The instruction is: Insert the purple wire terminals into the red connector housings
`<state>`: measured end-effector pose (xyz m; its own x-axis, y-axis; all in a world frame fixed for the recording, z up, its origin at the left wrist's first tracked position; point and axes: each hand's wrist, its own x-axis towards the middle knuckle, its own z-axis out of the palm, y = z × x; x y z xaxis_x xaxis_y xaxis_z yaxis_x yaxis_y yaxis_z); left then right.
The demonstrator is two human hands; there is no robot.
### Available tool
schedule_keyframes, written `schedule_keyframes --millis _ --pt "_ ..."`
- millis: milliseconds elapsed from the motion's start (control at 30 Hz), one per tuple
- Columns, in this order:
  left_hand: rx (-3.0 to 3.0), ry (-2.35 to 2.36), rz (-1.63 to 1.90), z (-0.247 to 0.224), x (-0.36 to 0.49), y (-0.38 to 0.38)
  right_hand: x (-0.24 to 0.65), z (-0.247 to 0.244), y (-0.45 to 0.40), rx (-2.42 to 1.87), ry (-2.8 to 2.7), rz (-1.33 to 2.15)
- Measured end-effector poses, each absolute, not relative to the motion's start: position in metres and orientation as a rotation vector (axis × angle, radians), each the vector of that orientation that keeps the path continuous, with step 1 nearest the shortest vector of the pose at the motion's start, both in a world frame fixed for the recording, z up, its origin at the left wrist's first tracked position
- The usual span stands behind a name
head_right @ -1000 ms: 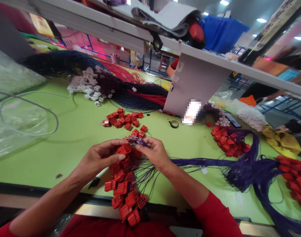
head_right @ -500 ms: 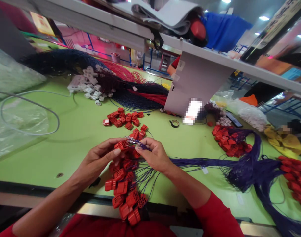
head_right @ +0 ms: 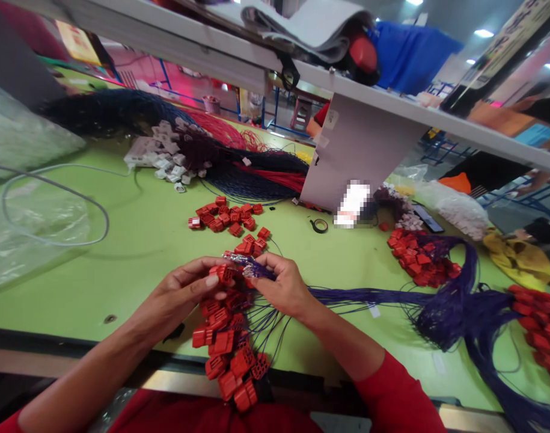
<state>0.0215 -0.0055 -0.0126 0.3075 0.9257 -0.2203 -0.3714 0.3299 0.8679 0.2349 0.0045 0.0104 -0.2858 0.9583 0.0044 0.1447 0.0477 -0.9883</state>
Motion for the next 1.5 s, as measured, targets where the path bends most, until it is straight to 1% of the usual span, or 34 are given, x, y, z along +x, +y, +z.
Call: schedule_keyframes --millis 200,367,900,1033,1200,1300,1367,1400,1500 --pt "0.811 0.844 1.019 -0.009 0.023 -0.005 0.235 0.011 0.002 -1.157 -1.537 1.273" --pt "0.703 0.840 0.997 -0.006 0.023 -0.006 0.236 0.007 0.000 -1.122 -1.559 1.228" --pt "0.874 0.856 0.947 -0.002 0.022 -0.009 0.239 0.007 -0.003 -1.080 -1.944 0.730" --pt "0.879 0.864 0.930 -0.001 0.028 -0.009 0.236 0.002 -0.005 -1.035 -1.958 0.775" --pt "0.910 0.880 0.881 -0.002 0.031 -0.009 0.236 -0.002 0.000 -1.035 -1.848 0.972" --pt "0.999 0.956 0.886 -0.005 0.023 -0.001 0.237 0.000 0.008 -0.964 -1.749 0.886" --pt "1.100 1.065 0.950 -0.011 0.012 0.012 0.238 0.002 0.012 -0.987 -1.643 0.819" --pt "1.172 1.152 0.995 -0.014 0.004 0.021 0.238 0.003 0.014 -1.030 -1.584 0.842" --pt "1.509 1.520 1.131 -0.027 -0.022 0.054 0.239 0.004 0.014 -1.148 -1.445 1.083"
